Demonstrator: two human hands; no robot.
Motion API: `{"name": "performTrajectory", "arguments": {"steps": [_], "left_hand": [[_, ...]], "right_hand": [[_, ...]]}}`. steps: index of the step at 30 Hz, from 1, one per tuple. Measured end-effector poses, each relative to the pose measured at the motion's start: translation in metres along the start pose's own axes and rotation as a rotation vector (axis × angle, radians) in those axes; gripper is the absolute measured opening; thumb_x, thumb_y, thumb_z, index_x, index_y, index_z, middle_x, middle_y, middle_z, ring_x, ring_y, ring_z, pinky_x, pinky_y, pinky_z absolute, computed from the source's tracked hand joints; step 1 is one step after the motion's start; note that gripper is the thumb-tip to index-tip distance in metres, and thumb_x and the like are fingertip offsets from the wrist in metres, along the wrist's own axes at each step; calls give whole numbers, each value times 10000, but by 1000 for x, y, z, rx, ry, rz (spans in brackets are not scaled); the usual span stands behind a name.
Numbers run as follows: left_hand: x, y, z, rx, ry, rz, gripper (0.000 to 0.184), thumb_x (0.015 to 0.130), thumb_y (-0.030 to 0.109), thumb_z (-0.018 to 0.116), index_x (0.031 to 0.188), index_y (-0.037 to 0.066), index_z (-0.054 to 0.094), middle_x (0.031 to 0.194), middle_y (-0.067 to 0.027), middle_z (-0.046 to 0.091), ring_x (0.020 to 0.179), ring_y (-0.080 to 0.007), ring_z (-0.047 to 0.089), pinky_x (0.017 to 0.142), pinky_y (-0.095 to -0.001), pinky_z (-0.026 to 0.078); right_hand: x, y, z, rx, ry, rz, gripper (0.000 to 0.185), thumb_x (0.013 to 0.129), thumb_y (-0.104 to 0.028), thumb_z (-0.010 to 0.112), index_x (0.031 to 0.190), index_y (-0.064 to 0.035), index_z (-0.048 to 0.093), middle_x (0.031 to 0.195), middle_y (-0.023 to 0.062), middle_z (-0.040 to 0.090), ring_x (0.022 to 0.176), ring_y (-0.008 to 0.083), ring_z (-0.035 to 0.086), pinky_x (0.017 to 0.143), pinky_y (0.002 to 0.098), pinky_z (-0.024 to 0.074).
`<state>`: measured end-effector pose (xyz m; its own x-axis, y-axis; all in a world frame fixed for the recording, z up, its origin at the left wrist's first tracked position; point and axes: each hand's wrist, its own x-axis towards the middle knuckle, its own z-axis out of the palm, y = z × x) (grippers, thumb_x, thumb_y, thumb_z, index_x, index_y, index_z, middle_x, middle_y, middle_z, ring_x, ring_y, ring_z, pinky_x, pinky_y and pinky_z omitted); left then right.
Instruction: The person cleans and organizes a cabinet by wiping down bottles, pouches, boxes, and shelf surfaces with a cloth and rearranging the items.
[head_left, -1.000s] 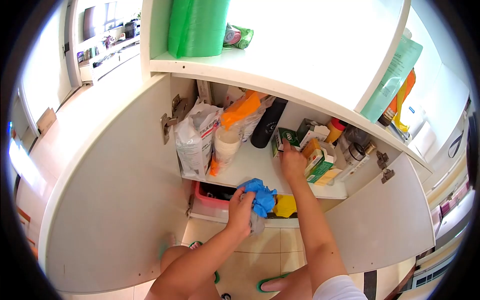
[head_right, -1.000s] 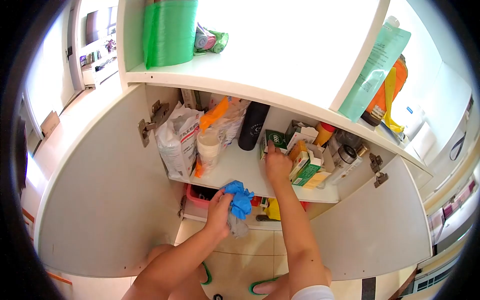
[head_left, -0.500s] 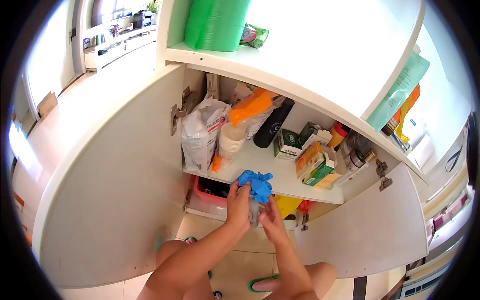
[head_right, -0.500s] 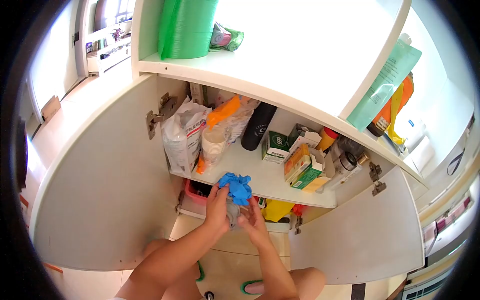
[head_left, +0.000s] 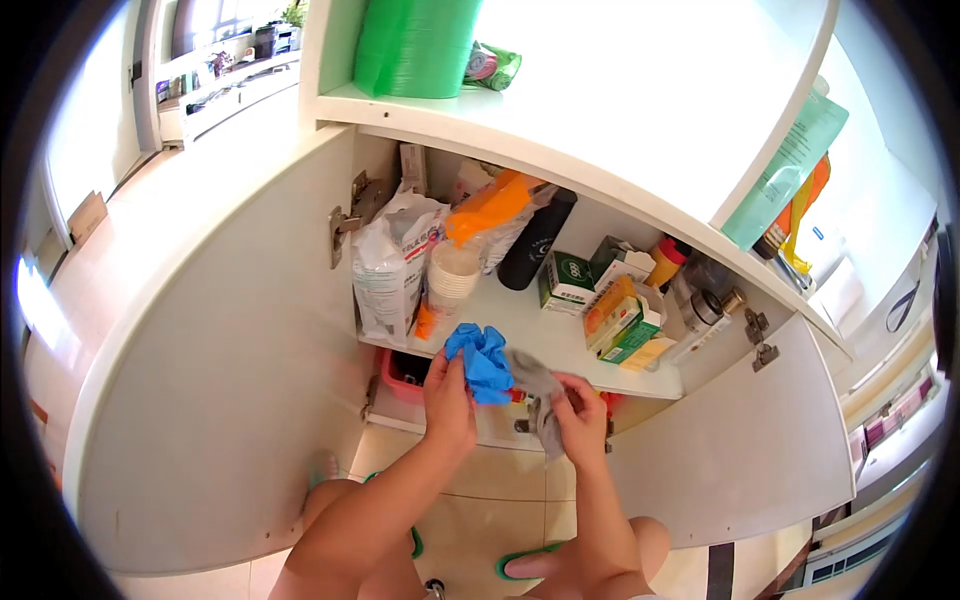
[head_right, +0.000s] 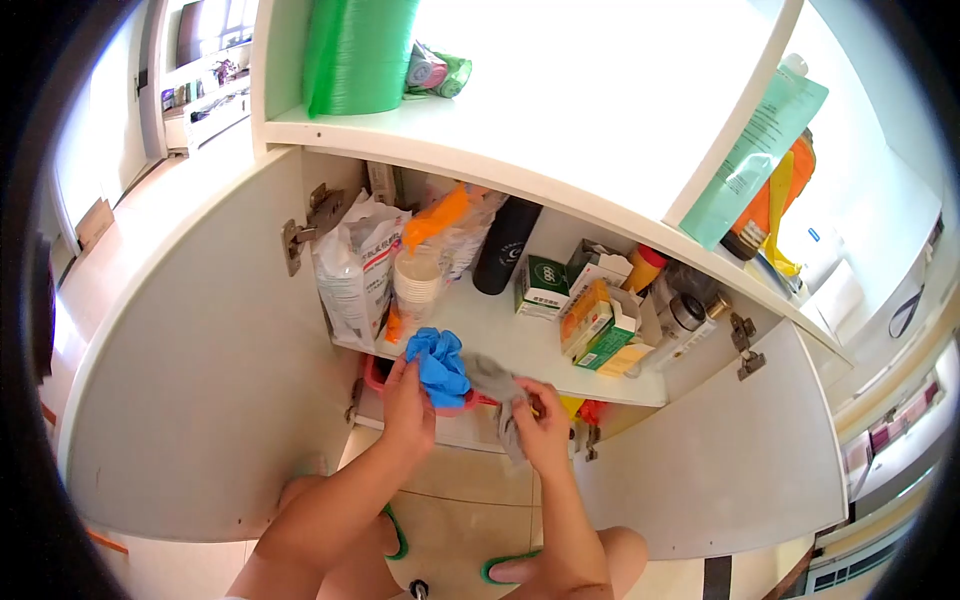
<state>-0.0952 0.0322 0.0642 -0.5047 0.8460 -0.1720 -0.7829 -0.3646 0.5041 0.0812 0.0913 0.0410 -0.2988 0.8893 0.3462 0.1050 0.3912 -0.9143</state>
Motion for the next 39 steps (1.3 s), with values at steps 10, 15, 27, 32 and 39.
{"name": "performTrajectory", "arguments": {"steps": [10,15,27,32,39], "left_hand": [[6,-16,6,42,-166,-148,242,990,200,497,1181,70,568,1000,-5,635,824,-93,607,703,-246,505],[9,-9,13,128,-1,-127,234,986,201,508,1173,79,577,938,2,642,736,-83,596,655,-220,497],[5,-46,-3,422,-275,-308,432,869,80,641,1259,26,462,1041,-77,608,928,-139,595,827,-270,491],[-14,-64,16,531,-280,-41,556,853,155,694,1321,35,418,1175,-101,551,1038,-181,566,892,-298,468],[-22,-67,23,716,-705,-66,515,861,195,704,1297,36,481,1152,-94,573,967,-149,597,792,-273,505]], "right_hand": [[94,16,59,-264,-72,-217,361,805,-3,619,1163,-38,624,1073,125,597,962,222,601,829,278,469],[75,-35,33,-111,-98,-216,362,849,-133,649,1203,-59,617,1199,140,570,1119,256,557,908,355,459],[17,-57,-24,-391,-299,-295,470,702,-18,738,1155,-88,631,1152,110,584,1049,272,576,849,349,498],[11,-61,-57,-355,-285,-223,408,697,38,689,1090,-63,646,1039,94,624,968,259,607,813,331,505],[5,-67,-65,-339,-202,-71,536,700,18,702,1208,-50,545,1044,99,602,944,247,603,813,327,497]]}}
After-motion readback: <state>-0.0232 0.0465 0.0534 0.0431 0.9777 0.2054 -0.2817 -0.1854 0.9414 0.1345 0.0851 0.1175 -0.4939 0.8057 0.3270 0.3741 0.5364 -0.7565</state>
